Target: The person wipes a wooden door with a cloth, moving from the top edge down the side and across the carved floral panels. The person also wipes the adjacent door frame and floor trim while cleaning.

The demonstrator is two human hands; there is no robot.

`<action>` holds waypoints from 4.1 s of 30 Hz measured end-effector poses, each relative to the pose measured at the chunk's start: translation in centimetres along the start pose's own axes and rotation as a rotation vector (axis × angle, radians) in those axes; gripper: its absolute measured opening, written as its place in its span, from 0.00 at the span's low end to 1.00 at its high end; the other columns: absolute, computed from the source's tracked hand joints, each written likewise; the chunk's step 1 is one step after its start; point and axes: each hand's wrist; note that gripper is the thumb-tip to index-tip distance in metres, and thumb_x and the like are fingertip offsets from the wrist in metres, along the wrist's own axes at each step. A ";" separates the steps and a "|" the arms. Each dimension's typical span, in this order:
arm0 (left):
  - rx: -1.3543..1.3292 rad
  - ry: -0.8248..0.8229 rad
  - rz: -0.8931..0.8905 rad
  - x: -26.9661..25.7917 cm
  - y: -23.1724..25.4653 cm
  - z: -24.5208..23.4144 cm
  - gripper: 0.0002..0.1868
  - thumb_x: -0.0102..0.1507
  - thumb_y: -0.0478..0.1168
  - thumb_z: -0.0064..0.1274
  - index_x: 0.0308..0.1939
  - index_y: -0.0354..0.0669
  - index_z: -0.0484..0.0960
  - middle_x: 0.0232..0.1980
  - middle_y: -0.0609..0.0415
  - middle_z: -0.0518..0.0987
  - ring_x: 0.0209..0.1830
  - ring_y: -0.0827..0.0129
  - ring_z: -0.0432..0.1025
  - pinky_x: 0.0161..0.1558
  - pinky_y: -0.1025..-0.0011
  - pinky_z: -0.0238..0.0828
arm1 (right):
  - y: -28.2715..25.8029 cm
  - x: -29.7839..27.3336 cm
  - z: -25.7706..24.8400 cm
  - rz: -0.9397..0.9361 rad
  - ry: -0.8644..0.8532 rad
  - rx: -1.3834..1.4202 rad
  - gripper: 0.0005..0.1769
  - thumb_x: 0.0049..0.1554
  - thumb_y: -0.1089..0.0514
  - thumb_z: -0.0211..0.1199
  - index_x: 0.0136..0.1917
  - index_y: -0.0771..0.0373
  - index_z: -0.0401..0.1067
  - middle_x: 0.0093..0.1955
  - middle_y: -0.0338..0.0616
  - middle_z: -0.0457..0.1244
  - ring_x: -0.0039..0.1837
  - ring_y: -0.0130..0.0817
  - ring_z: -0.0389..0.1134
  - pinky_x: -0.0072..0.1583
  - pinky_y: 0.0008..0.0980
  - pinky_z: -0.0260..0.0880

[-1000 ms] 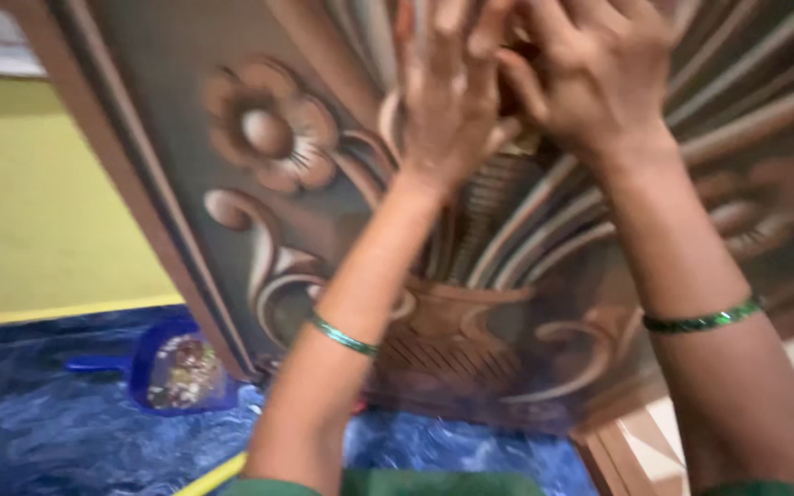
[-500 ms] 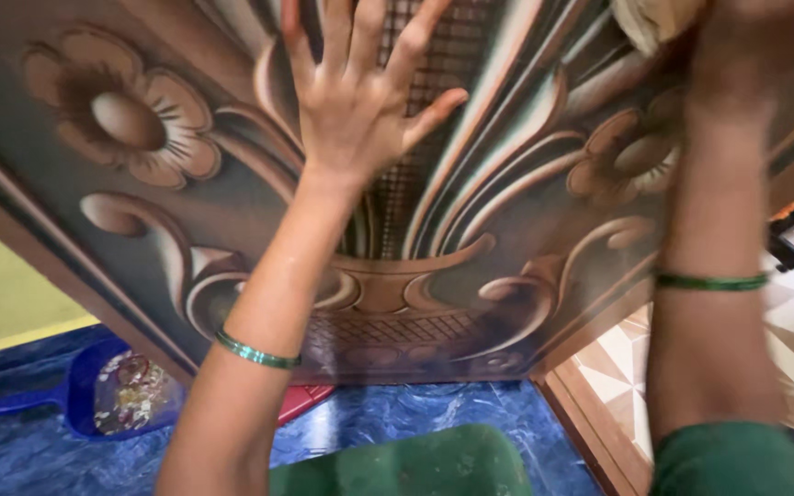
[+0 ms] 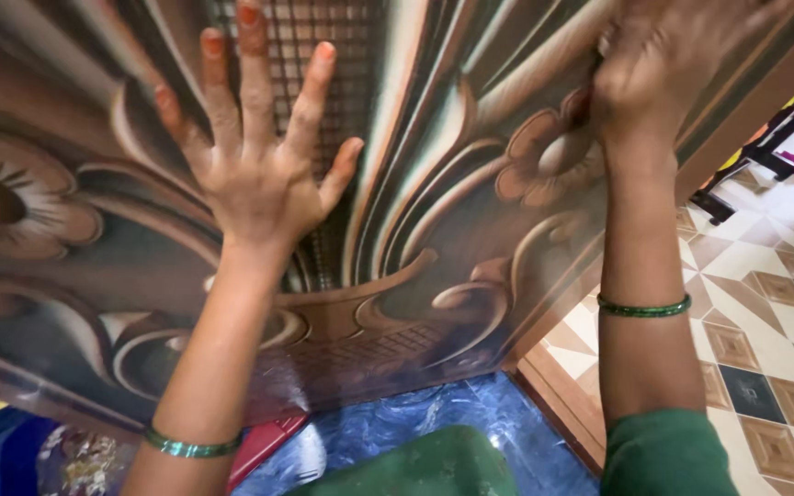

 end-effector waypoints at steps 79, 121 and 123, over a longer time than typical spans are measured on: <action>-0.091 -0.152 0.108 -36.5 9.3 14.8 0.36 0.78 0.58 0.49 0.85 0.55 0.51 0.87 0.58 0.52 0.88 0.63 0.38 0.79 0.42 0.13 | -20.7 -37.4 4.6 0.234 0.000 0.464 0.34 0.71 0.45 0.38 0.87 0.52 0.40 0.90 0.40 0.35 0.89 0.40 0.32 0.81 0.53 0.12; 0.009 -0.206 -0.491 -34.9 -8.7 0.2 0.61 0.59 0.70 0.69 0.84 0.69 0.44 0.84 0.38 0.34 0.84 0.39 0.31 0.74 0.25 0.32 | -18.9 -37.5 -1.2 0.096 -0.072 0.484 0.29 0.76 0.50 0.43 0.86 0.61 0.51 0.88 0.50 0.42 0.89 0.50 0.39 0.84 0.49 0.33; -0.019 -0.176 -0.548 -34.6 -10.3 0.1 0.61 0.60 0.72 0.68 0.85 0.69 0.43 0.85 0.41 0.31 0.86 0.40 0.29 0.76 0.25 0.32 | -24.1 -37.1 -1.3 0.087 -0.103 0.434 0.29 0.72 0.55 0.46 0.84 0.60 0.56 0.87 0.50 0.47 0.89 0.53 0.41 0.82 0.57 0.27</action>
Point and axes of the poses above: each hand's wrist, its own x-axis towards the middle knuckle, its own z-axis out of the palm, y = z × x
